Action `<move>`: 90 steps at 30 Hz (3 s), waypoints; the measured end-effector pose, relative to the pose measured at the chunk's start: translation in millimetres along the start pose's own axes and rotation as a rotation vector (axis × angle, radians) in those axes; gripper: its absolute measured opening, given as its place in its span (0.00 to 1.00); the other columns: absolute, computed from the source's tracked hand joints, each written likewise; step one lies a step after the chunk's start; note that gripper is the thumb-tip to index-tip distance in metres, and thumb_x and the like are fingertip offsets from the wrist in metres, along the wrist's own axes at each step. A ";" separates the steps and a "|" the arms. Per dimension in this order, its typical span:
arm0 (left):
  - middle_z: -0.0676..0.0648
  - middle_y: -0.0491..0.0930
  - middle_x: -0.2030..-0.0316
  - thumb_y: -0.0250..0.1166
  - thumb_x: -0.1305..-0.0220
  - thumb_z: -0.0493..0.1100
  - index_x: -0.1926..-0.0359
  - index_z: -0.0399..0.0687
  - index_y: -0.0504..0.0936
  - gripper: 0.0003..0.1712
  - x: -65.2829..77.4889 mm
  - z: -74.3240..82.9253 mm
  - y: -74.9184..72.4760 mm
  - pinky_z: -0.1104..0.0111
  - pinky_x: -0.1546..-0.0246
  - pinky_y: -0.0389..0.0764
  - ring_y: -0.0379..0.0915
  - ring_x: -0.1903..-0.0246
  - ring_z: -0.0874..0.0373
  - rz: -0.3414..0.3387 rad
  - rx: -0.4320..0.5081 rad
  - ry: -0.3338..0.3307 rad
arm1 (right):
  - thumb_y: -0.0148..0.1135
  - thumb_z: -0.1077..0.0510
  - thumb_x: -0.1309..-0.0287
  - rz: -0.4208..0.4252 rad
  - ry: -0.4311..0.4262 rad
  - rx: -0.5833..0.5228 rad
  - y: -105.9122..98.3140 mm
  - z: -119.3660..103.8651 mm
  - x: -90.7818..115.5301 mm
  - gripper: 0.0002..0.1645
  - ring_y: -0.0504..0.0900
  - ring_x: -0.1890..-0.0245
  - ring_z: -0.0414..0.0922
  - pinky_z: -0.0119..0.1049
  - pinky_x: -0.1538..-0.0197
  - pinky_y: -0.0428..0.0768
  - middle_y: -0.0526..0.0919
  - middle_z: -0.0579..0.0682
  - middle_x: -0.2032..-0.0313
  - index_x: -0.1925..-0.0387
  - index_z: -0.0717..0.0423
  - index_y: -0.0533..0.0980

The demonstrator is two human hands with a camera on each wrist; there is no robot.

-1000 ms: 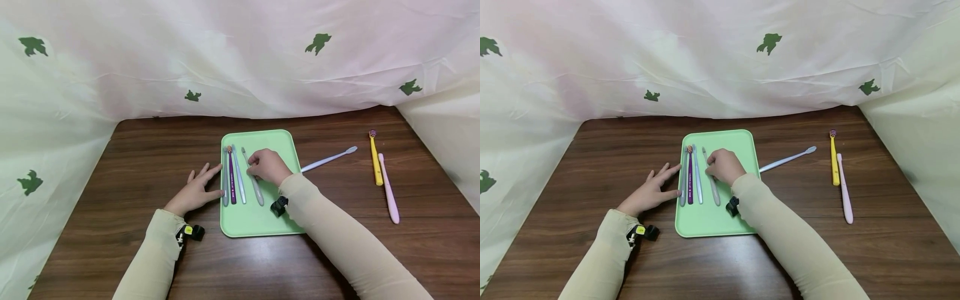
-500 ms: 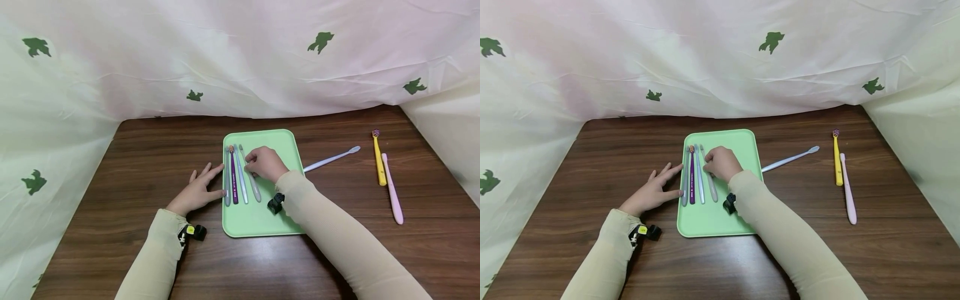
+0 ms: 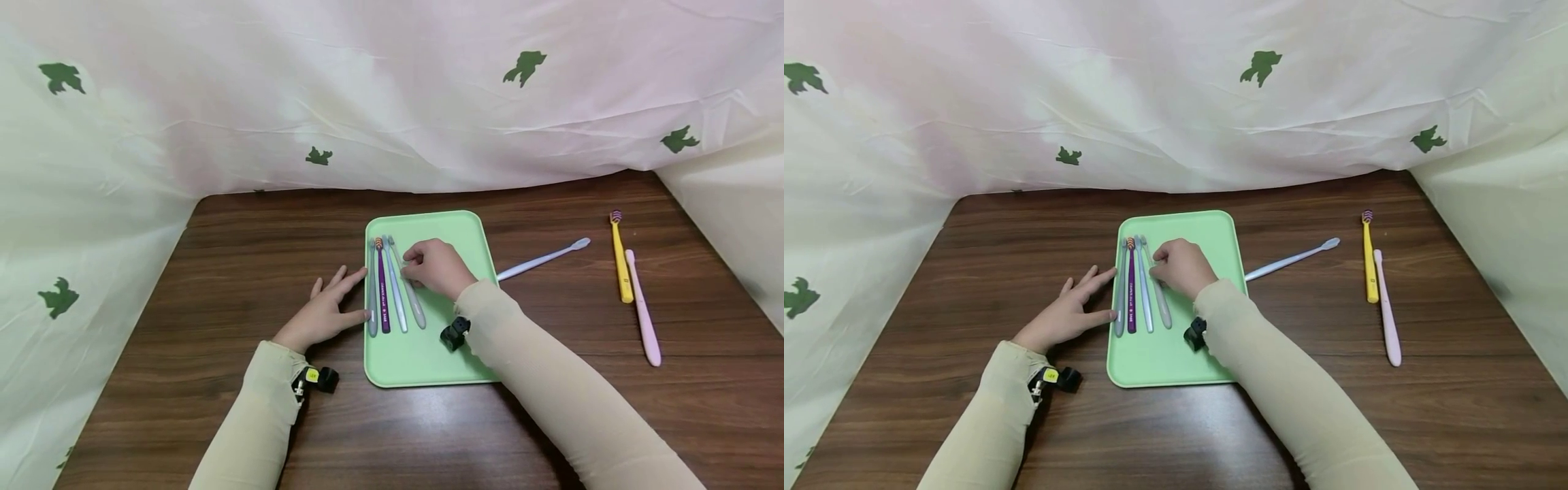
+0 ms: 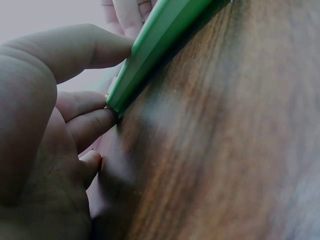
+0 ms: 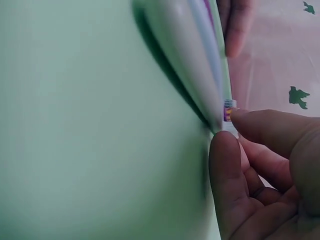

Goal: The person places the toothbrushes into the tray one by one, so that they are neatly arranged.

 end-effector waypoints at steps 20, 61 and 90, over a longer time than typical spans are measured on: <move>0.51 0.55 0.23 0.69 0.35 0.53 0.21 0.60 0.57 0.46 0.8 0.3 0.8 0.51 0.27 0.22 0.32 0.22 0.55 -0.004 -0.003 0.013 | 0.67 0.55 0.37 0.106 -0.046 -0.026 -52.3 13.5 46.0 0.19 0.85 0.71 0.43 0.38 0.63 0.79 0.83 0.49 0.65 0.48 0.59 0.82; 0.51 0.55 0.23 0.69 0.35 0.54 0.21 0.60 0.57 0.46 -0.9 0.5 5.2 0.49 0.27 0.23 0.32 0.21 0.54 -0.002 -0.007 0.028 | 0.67 0.46 0.36 0.328 0.041 0.007 -163.6 73.3 120.8 0.24 0.85 0.66 0.48 0.36 0.66 0.82 0.87 0.56 0.58 0.46 0.56 0.81; 0.47 0.54 0.23 0.69 0.36 0.54 0.21 0.61 0.57 0.47 0.2 -0.4 3.0 0.48 0.27 0.23 0.31 0.21 0.52 -0.001 -0.010 0.012 | 0.61 0.31 0.38 0.349 0.267 0.064 -225.6 172.7 138.5 0.38 0.86 0.64 0.45 0.38 0.65 0.82 0.85 0.55 0.55 0.40 0.56 0.77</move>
Point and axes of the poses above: each hand's wrist, its own x-axis away from the middle knuckle, its own y-axis out of the palm, z = x × y, the point moved 10 cm from there along -x, towards the middle knuckle
